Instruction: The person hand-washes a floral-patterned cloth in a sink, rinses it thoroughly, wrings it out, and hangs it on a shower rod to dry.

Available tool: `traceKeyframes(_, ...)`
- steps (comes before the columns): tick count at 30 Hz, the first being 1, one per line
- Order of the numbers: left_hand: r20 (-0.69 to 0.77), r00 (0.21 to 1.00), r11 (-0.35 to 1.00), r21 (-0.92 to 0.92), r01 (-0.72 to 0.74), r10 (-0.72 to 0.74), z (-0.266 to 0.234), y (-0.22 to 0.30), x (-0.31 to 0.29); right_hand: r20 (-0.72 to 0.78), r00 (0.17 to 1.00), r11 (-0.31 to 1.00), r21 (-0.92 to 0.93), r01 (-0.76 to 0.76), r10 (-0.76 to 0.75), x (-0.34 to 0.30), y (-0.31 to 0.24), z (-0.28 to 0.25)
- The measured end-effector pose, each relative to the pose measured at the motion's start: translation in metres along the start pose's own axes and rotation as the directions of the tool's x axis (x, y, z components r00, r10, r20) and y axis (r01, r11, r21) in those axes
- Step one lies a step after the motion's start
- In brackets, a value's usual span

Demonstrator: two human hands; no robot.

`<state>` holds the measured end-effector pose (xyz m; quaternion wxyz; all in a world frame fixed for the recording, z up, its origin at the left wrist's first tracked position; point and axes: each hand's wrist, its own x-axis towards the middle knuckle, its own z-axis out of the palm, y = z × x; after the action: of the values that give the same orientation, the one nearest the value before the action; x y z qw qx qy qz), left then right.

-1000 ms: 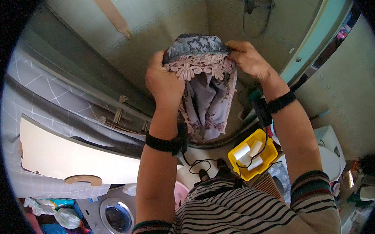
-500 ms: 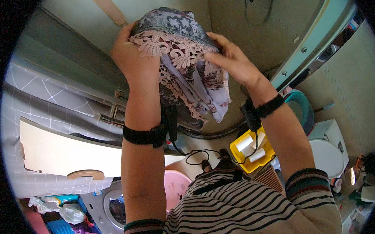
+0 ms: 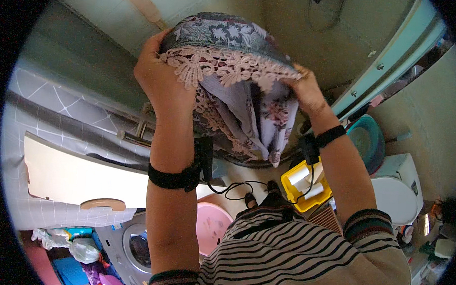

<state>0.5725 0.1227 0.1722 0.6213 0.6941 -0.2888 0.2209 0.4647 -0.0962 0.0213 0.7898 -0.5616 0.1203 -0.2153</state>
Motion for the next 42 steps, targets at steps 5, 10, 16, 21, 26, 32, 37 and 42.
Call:
traceKeyframes(5, 0.016, 1.000, 0.995, 0.096, -0.014, 0.012, -0.023, -0.004, -0.010, -0.072, 0.995, 0.974, 0.209, 0.089, -0.075, 0.014, -0.023, 0.011)
traceKeyframes(10, -0.032, 0.999, 0.999, 0.039, 0.014, -0.012, -0.037, 0.001, -0.013, 0.147, 0.973, 0.983, 0.054, 0.174, -0.180, 0.012, -0.042, 0.010)
traceKeyframes(16, -0.058, 0.998, 0.975, 0.220, -0.026, 0.040, -0.037, 0.004, -0.017, 0.487, 0.873, 0.920, -0.333, 0.205, -0.019, -0.015, -0.071, 0.004)
traceKeyframes(21, -0.073, 0.987, 0.962, 0.246, -0.122, 0.144, -0.026, 0.002, -0.017, 0.551, 0.790, 0.846, -0.527, 0.082, 0.268, -0.025, -0.062, 0.012)
traceKeyframes(26, -0.101, 0.993, 0.969, 0.246, -0.038, 0.065, -0.014, -0.006, -0.018, 0.639, 0.669, 0.917, -0.354, -0.184, 0.380, -0.034, -0.031, 0.037)
traceKeyframes(32, -0.049, 0.999, 0.983, 0.185, -0.007, 0.016, -0.015, -0.016, -0.018, 0.246, 0.849, 0.801, -0.524, -0.290, 0.468, -0.040, -0.022, 0.038)
traceKeyframes(37, -0.075, 0.997, 0.975, 0.220, 0.043, -0.027, -0.022, -0.022, -0.022, 0.360, 0.932, 0.968, -0.246, 0.039, 0.054, -0.032, -0.017, 0.015)
traceKeyframes(42, -0.100, 0.993, 0.966, 0.241, 0.092, -0.069, -0.027, -0.033, -0.020, 0.330, 0.944, 1.000, 0.018, -0.025, 0.018, -0.020, -0.033, -0.007)
